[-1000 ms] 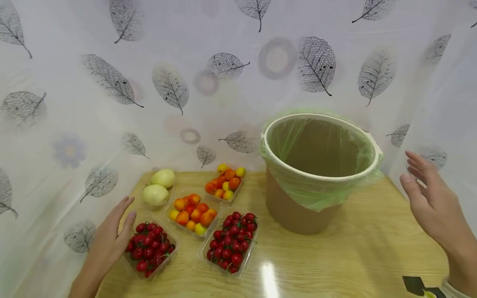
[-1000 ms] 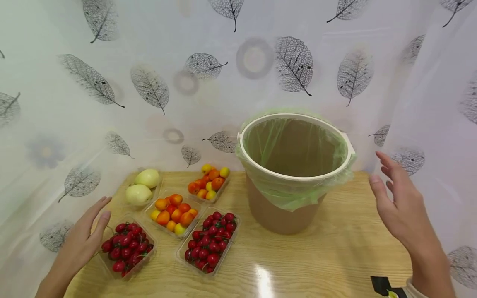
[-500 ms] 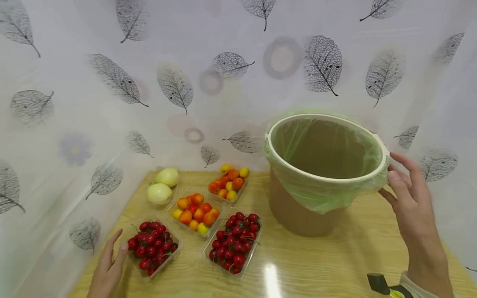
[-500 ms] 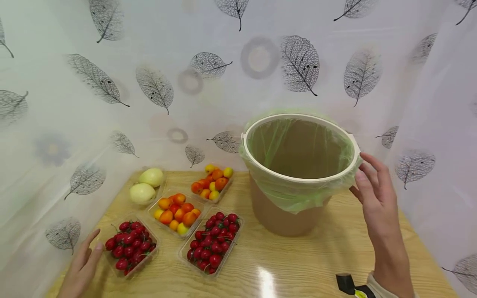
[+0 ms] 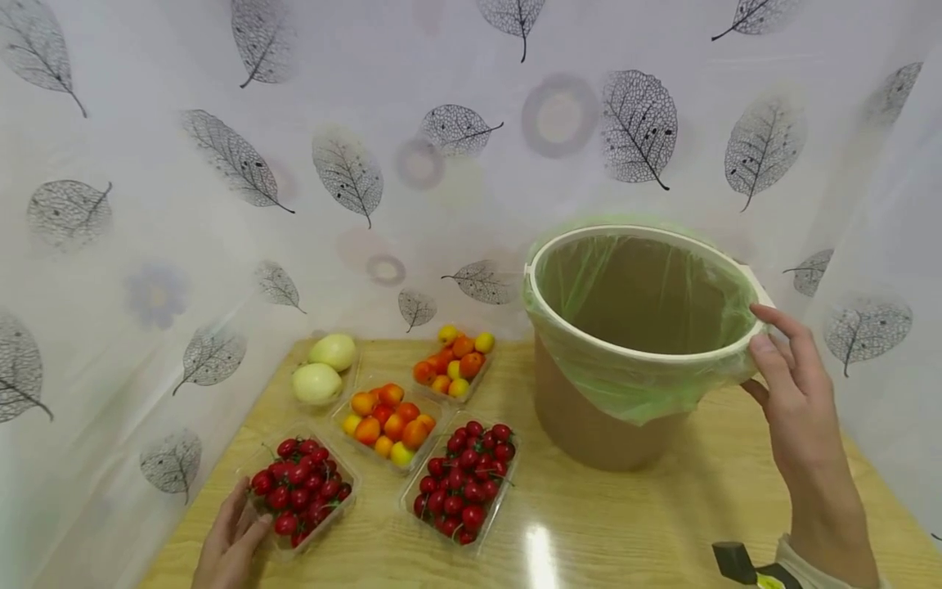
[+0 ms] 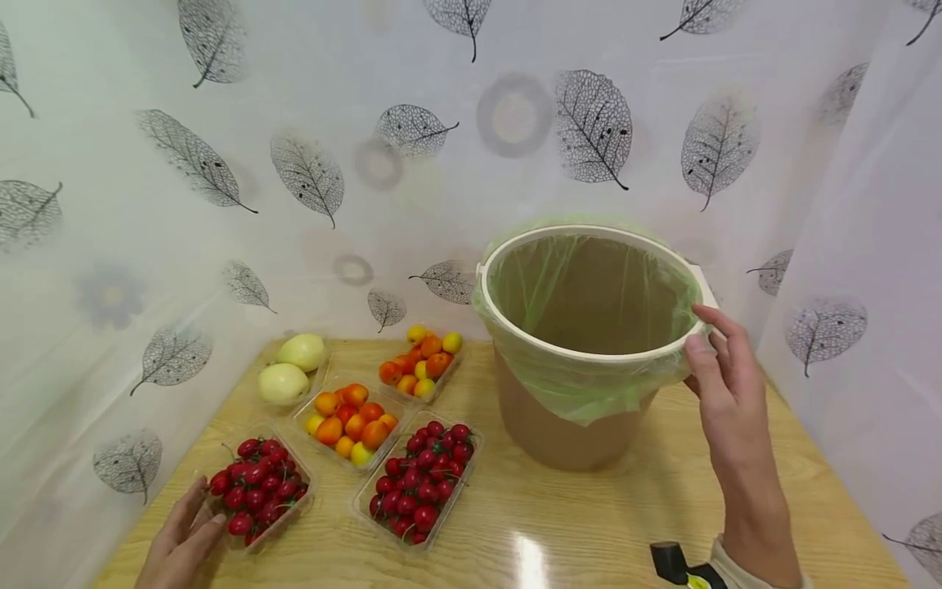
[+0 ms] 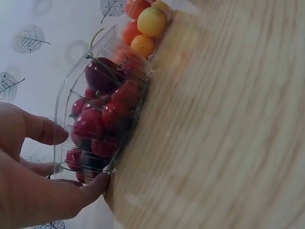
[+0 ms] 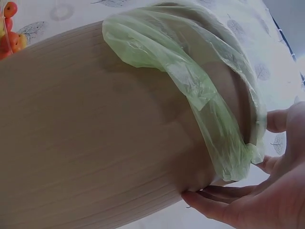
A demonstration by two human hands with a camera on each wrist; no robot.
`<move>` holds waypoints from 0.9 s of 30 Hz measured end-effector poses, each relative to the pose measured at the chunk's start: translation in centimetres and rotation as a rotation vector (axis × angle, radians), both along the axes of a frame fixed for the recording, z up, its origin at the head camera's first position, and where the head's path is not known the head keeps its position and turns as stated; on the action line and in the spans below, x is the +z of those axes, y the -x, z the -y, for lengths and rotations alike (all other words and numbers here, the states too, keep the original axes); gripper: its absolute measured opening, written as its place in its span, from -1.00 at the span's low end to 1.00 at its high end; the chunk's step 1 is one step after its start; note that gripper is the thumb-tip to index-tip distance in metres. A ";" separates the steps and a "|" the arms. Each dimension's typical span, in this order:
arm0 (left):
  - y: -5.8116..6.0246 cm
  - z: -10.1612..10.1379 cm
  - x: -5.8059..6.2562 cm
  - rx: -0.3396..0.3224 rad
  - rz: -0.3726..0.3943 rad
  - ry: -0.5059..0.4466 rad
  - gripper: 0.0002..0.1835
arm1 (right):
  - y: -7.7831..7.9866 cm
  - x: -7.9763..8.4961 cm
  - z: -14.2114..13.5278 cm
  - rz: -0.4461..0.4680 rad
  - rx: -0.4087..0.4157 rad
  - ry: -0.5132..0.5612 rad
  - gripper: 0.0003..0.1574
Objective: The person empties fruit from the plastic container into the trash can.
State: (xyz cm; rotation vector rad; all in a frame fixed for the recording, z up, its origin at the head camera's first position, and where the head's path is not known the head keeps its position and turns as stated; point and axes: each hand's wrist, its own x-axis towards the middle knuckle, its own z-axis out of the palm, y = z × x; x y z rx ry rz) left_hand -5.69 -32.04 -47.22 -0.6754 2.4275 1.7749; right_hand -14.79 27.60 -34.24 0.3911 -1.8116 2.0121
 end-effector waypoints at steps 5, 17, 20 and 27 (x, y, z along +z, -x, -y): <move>-0.9 -0.2 -0.3 0.037 -0.077 0.049 -0.23 | 0.1 0.1 0.3 0.028 -0.019 0.018 -0.44; -1.4 0.4 -0.3 0.055 -0.030 -0.236 -0.13 | 0.2 -0.1 -0.1 0.054 0.026 0.072 -0.42; -1.6 1.0 -0.6 0.062 -0.041 -0.280 -0.11 | 0.3 0.0 -0.2 0.065 0.023 0.087 -0.42; -1.9 2.3 0.1 0.136 0.019 -0.378 -0.14 | 0.5 0.5 -0.3 0.088 -0.038 0.106 -0.50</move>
